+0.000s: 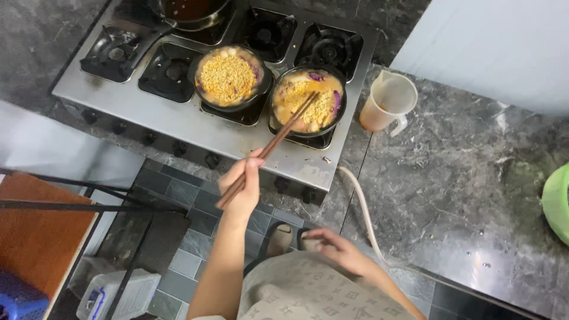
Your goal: The person places instant noodle cakes into two pots of boiling broth on a gas stove, then stirs the noodles with chopsticks and turns the stove knobs to control the heat. They briefly step away, return to keep stirring, and add an egg into one pot near the end.
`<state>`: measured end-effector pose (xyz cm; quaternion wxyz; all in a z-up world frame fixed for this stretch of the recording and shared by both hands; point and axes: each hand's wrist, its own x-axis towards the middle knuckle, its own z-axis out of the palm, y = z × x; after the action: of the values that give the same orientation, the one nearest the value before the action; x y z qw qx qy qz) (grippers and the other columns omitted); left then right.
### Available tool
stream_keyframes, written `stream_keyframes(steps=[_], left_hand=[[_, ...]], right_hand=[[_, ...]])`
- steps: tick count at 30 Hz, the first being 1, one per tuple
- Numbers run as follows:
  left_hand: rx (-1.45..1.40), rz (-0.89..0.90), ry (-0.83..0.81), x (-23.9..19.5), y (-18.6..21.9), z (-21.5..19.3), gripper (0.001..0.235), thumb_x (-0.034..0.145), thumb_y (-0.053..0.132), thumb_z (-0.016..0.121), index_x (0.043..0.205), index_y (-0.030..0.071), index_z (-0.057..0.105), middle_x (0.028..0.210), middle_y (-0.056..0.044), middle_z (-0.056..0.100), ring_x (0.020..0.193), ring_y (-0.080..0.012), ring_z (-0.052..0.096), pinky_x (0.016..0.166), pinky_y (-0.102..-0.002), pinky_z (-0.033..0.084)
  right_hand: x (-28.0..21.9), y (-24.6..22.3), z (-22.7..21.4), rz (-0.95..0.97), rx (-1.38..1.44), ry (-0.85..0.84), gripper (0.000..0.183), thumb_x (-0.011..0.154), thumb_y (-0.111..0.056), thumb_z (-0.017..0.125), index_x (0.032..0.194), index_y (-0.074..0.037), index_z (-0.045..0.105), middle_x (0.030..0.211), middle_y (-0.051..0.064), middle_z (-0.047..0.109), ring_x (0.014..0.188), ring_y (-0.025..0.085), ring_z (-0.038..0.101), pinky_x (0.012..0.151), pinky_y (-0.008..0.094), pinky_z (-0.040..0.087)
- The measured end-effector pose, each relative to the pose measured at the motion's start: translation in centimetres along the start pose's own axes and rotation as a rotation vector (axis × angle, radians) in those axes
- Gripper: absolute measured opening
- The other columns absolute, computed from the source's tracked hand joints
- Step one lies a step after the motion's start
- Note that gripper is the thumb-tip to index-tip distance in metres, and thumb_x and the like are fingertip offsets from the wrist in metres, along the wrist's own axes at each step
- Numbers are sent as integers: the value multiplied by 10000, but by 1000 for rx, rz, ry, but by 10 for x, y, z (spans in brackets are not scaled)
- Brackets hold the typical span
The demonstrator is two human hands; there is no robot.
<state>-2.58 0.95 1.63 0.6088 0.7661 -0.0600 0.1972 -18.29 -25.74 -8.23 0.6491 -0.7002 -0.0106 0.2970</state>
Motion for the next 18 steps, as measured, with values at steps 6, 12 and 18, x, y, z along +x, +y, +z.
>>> stream_keyframes(steps=[6, 12, 18], left_hand=[[-16, 144, -177, -5, -11, 34, 146, 1051, 78, 603, 1071, -27, 702, 1182, -152, 745, 1163, -205, 719, 945, -286, 563], [-243, -32, 92, -25, 2, -3, 228, 1082, 89, 548, 1050, -71, 708, 1176, -178, 749, 1002, -204, 737, 931, -298, 615], [-270, -88, 195, -36, 1, -48, 286, 1107, 123, 511, 1032, -114, 652, 1175, -266, 716, 961, -265, 742, 868, -385, 661]], right_hand=[[9, -42, 13, -100, -81, -672, 368, 1108, -240, 465, 1394, -62, 615, 1439, 83, 627, 1384, 207, 543, 1173, 354, 391], [32, -33, 10, -40, -110, -813, 388, 1099, -262, 438, 1422, -90, 569, 1457, 71, 596, 1393, 189, 509, 1168, 336, 366], [65, -14, 29, 157, -127, -626, 337, 1030, -283, 557, 1299, -95, 634, 1170, 72, 672, 1036, 174, 594, 904, 325, 511]])
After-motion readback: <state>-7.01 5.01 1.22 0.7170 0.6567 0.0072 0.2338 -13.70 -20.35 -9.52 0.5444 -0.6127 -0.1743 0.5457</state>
